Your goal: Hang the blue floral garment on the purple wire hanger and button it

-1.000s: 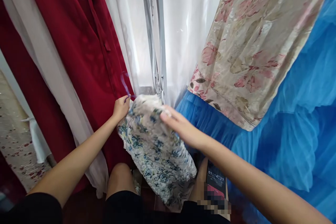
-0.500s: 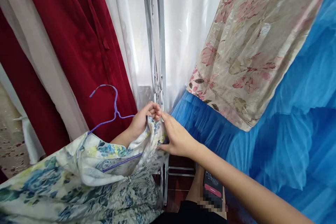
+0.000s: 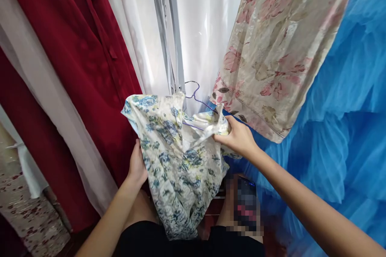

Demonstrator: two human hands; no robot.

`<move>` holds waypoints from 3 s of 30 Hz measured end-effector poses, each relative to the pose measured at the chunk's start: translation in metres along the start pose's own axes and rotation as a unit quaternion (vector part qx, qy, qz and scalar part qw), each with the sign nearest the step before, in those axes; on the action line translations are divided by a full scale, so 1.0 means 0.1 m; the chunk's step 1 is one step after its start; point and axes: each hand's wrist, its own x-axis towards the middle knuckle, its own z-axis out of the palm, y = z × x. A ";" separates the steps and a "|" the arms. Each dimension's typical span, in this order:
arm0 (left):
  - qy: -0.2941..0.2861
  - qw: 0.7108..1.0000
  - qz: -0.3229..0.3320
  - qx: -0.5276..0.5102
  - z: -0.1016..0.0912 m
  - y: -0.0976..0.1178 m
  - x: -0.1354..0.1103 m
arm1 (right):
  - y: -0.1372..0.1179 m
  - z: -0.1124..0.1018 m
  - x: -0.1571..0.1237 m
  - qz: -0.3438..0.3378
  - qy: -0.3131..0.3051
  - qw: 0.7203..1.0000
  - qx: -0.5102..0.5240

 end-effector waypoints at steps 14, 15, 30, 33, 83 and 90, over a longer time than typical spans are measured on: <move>0.172 0.982 -0.071 0.014 -0.06 -1.01 -0.86 | -0.16 -0.09 -0.02 -0.195 0.035 0.980 -0.020; 0.171 0.983 -0.067 0.015 -0.05 -1.05 -0.91 | -0.18 -0.05 -0.10 -0.186 0.067 0.980 -0.001; 0.189 0.976 -0.071 0.076 0.05 -1.22 -1.25 | -0.85 1.52 -1.23 0.171 -0.129 0.811 0.544; 0.224 0.968 -0.023 0.111 -0.06 -1.27 -1.25 | -0.86 1.37 -1.26 0.211 -0.093 0.789 0.569; 0.026 0.842 0.444 0.306 0.78 0.71 0.45 | -0.87 1.03 0.01 0.084 -0.040 0.907 0.410; 0.229 0.952 0.177 -0.094 -0.24 0.37 0.94 | -0.98 1.20 -0.33 0.120 -0.094 0.864 0.480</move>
